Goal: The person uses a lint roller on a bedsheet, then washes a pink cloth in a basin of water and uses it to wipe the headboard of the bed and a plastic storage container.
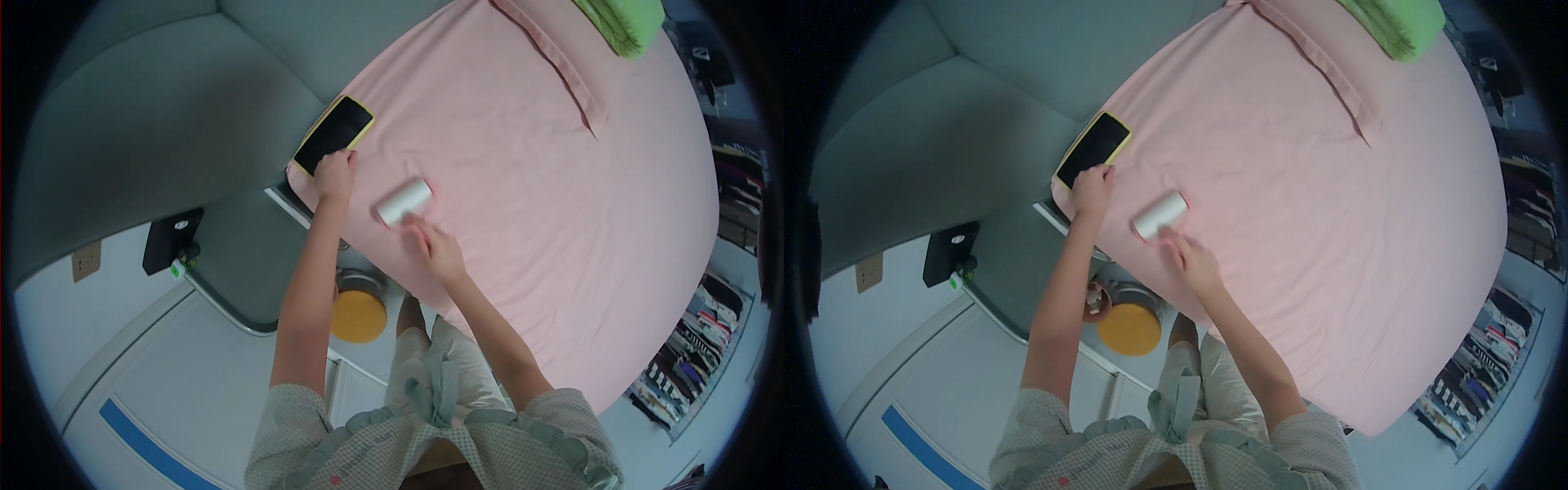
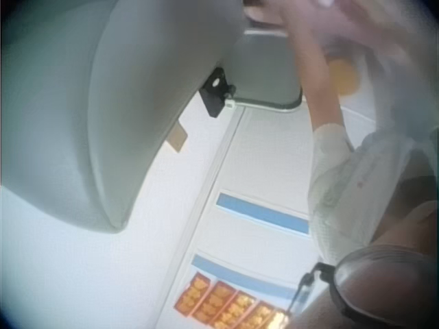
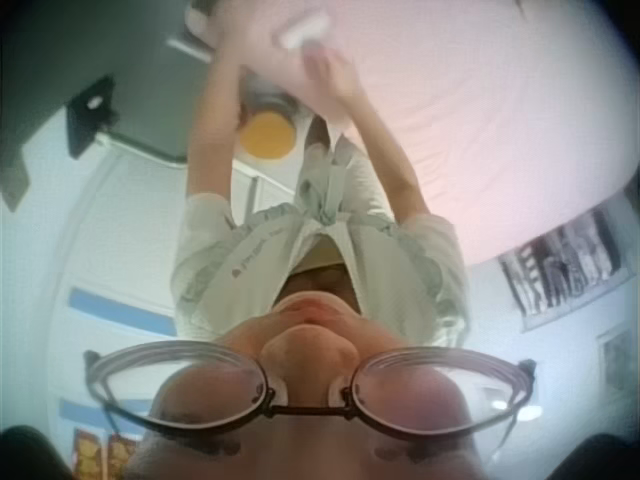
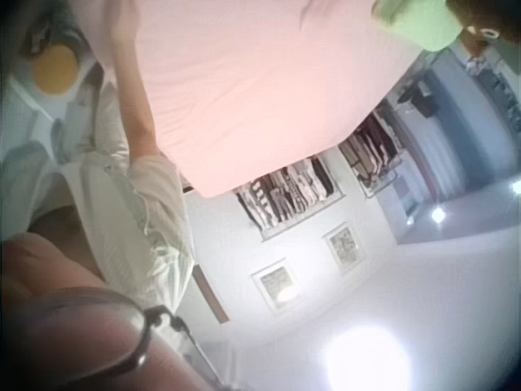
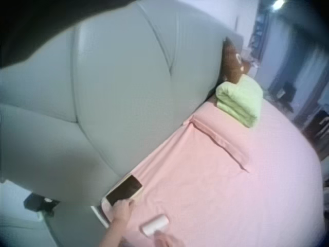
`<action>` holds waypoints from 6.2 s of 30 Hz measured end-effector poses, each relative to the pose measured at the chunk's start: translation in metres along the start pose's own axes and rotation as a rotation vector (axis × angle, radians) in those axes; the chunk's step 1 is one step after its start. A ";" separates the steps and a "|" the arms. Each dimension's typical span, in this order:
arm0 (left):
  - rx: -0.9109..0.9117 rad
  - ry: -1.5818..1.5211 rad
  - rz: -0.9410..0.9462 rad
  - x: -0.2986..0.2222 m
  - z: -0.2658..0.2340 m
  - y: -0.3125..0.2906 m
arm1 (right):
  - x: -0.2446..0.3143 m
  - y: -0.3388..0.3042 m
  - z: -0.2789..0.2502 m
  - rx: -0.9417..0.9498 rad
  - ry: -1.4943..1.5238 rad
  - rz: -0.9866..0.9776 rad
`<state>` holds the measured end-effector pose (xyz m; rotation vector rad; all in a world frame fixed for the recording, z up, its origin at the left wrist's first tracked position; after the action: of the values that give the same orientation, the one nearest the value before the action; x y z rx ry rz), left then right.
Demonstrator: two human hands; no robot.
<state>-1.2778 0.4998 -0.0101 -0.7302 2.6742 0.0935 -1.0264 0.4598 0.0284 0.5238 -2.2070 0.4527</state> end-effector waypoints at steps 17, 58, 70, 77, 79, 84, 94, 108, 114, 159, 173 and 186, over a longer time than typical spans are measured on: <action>0.072 0.236 0.103 -0.022 0.022 0.002 | 0.018 0.171 0.019 -0.342 0.093 0.248; 0.000 0.001 0.087 -0.058 0.025 0.034 | -0.015 0.169 -0.025 -0.120 0.071 -0.002; 0.171 0.031 -0.026 -0.062 0.037 0.033 | 0.007 0.243 -0.021 -0.040 0.081 0.062; 0.025 0.126 0.119 -0.071 0.037 0.014 | -0.044 0.120 -0.050 -0.066 0.179 0.040; 0.050 0.081 0.043 -0.080 0.037 0.007 | -0.055 0.077 -0.062 -0.070 0.179 0.078; 0.086 0.099 0.174 -0.104 0.041 -0.015 | -0.079 -0.044 -0.082 -0.078 0.027 0.193; -0.059 0.136 0.339 -0.115 0.054 0.005 | -0.052 0.059 -0.051 -0.348 0.144 0.235; -0.049 0.070 0.324 -0.137 0.057 0.062 | -0.050 0.299 -0.083 -0.400 0.145 -0.017; -0.109 0.266 0.201 -0.144 0.084 0.081 | -0.081 0.156 -0.105 -0.162 0.239 0.148; -0.034 0.251 0.427 -0.179 0.092 0.039 | -0.091 -0.025 -0.109 -0.299 0.096 0.360; -0.024 0.112 0.427 -0.203 0.107 0.068 | -0.104 0.205 -0.146 -0.587 0.101 0.258; 0.005 0.059 0.439 -0.204 0.113 0.069 | -0.130 0.322 -0.176 -0.620 0.096 0.167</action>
<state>-1.1123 0.6746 -0.0430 -0.1346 2.8438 0.1790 -1.0017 0.8460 -0.0123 -0.0155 -2.1564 -0.1308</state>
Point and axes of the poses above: each hand's wrist, its own y-axis towards the middle knuckle, its own z-axis out of the palm, x = y × z, the point moved 1 cm from there along y, towards the middle knuckle, and after that the axes turned 5 degrees about -x, right-handed, at the moved point
